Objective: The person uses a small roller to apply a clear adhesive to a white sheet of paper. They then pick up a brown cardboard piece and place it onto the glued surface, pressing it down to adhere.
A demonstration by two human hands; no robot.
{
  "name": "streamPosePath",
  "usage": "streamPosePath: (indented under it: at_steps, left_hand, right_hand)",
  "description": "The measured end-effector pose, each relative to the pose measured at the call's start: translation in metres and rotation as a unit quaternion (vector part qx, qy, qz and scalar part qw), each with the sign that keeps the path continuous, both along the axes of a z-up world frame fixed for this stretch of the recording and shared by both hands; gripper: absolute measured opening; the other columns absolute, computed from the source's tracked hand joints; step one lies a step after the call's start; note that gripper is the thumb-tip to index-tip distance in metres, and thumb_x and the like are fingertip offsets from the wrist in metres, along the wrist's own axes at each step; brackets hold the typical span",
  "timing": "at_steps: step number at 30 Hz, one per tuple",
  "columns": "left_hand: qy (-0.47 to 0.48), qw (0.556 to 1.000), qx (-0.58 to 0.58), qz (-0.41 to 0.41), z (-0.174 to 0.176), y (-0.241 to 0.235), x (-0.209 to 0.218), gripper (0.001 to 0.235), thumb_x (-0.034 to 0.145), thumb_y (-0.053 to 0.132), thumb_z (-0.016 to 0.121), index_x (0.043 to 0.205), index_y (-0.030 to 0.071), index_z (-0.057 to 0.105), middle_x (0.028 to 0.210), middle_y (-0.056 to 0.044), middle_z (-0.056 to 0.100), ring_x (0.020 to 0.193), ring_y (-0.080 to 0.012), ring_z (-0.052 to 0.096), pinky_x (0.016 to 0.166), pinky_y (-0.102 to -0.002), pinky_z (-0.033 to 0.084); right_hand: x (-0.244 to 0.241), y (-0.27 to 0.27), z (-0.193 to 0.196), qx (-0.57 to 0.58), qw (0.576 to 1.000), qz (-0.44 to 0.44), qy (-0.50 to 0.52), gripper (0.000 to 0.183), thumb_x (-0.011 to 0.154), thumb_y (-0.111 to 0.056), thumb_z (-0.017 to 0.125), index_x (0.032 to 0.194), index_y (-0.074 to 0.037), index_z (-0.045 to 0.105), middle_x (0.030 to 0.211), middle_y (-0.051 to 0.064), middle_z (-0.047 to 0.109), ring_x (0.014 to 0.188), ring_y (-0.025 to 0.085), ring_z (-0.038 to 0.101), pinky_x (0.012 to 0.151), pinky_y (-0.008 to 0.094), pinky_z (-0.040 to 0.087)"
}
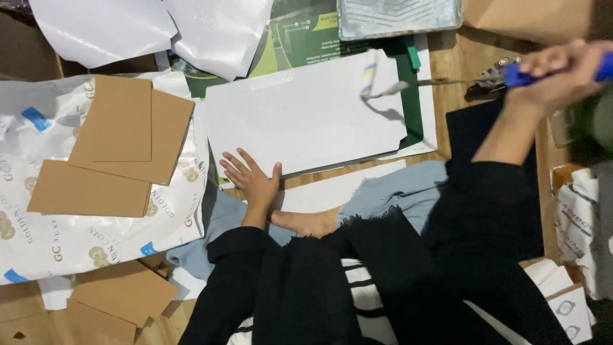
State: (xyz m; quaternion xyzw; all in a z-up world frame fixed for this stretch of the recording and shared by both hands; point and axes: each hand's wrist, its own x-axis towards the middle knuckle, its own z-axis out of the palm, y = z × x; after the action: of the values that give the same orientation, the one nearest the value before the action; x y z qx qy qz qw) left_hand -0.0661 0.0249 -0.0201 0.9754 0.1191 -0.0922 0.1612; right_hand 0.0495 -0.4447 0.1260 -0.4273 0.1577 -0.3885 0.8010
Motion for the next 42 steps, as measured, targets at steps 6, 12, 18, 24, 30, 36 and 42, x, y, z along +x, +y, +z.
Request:
streamPosePath:
  at_steps: [6,12,18,24,30,36,42]
  left_hand:
    - [-0.012,1.0,0.007,-0.004,-0.001,0.001,-0.005,0.101,0.087,0.061,0.048,0.148,0.002,-0.007,0.147,-0.027,-0.023,0.136,-0.0462,-0.022,0.111,-0.059,-0.006]
    - [0.039,0.999,-0.019,-0.011,0.01,0.002,-0.002,0.098,0.089,0.063,0.043,0.148,0.005,-0.01,0.145,-0.026,-0.028,0.135,-0.044,-0.026,0.111,-0.057,-0.009]
    - [0.003,1.0,-0.017,-0.012,0.008,0.002,-0.004,0.098,0.09,0.063,0.044,0.149,0.004,-0.007,0.146,-0.025,-0.026,0.136,-0.0437,-0.025,0.111,-0.058,-0.007]
    - [-0.009,1.0,-0.007,-0.004,0.005,0.002,-0.006,0.098,0.09,0.059,0.049,0.149,0.004,-0.006,0.147,-0.026,-0.025,0.136,-0.0446,-0.024,0.111,-0.059,-0.007]
    - [0.046,0.999,-0.012,0.014,0.02,-0.002,-0.004,0.096,0.089,0.063,0.043,0.15,0.009,-0.007,0.146,-0.026,-0.025,0.137,-0.0408,-0.024,0.109,-0.059,-0.011]
    - [0.029,0.999,-0.008,0.019,0.014,-0.004,-0.004,0.098,0.089,0.064,0.046,0.15,0.009,-0.007,0.144,-0.028,-0.028,0.133,-0.0456,-0.027,0.11,-0.059,-0.01]
    - [-0.067,0.998,0.019,0.009,0.001,0.001,-0.013,0.099,0.085,0.061,0.059,0.15,0.003,0.012,0.145,-0.038,-0.008,0.133,-0.0557,-0.012,0.107,-0.065,-0.002]
  right_hand:
    - [-0.025,0.014,0.008,-0.132,0.986,-0.103,-0.019,0.026,0.086,-0.028,0.06,0.068,-0.01,0.051,0.054,0.002,0.044,0.044,0.015,0.04,0.042,0.031,0.032]
    - [-0.011,0.057,-0.004,0.065,0.997,-0.012,-0.046,0.015,0.081,0.003,0.065,0.086,-0.009,0.057,0.055,0.005,0.05,0.043,0.02,0.047,0.042,0.034,0.041]
    - [-0.042,-0.008,0.015,-0.083,0.987,-0.137,-0.025,0.024,0.078,-0.018,0.067,0.062,-0.007,0.053,0.051,0.006,0.047,0.04,0.018,0.043,0.038,0.035,0.036]
    - [-0.049,0.052,0.007,0.013,0.996,-0.08,-0.047,0.016,0.075,-0.004,0.064,0.067,-0.008,0.051,0.049,0.001,0.044,0.038,0.015,0.04,0.036,0.032,0.035]
    - [-0.078,0.084,0.017,0.065,0.997,0.032,0.02,0.022,0.084,-0.009,0.059,0.064,-0.013,0.051,0.049,-0.002,0.044,0.04,0.012,0.045,0.042,0.027,0.04]
    - [-0.119,0.025,0.043,-0.131,0.985,-0.101,0.039,0.027,0.075,-0.009,0.063,0.06,-0.013,0.041,0.052,0.002,0.039,0.042,0.017,0.038,0.042,0.033,0.034]
    - [-0.102,0.132,0.025,-0.004,0.975,0.219,-0.031,0.015,0.084,-0.016,0.047,0.071,-0.019,0.04,0.045,-0.003,0.024,0.034,0.013,0.03,0.04,0.031,0.04]
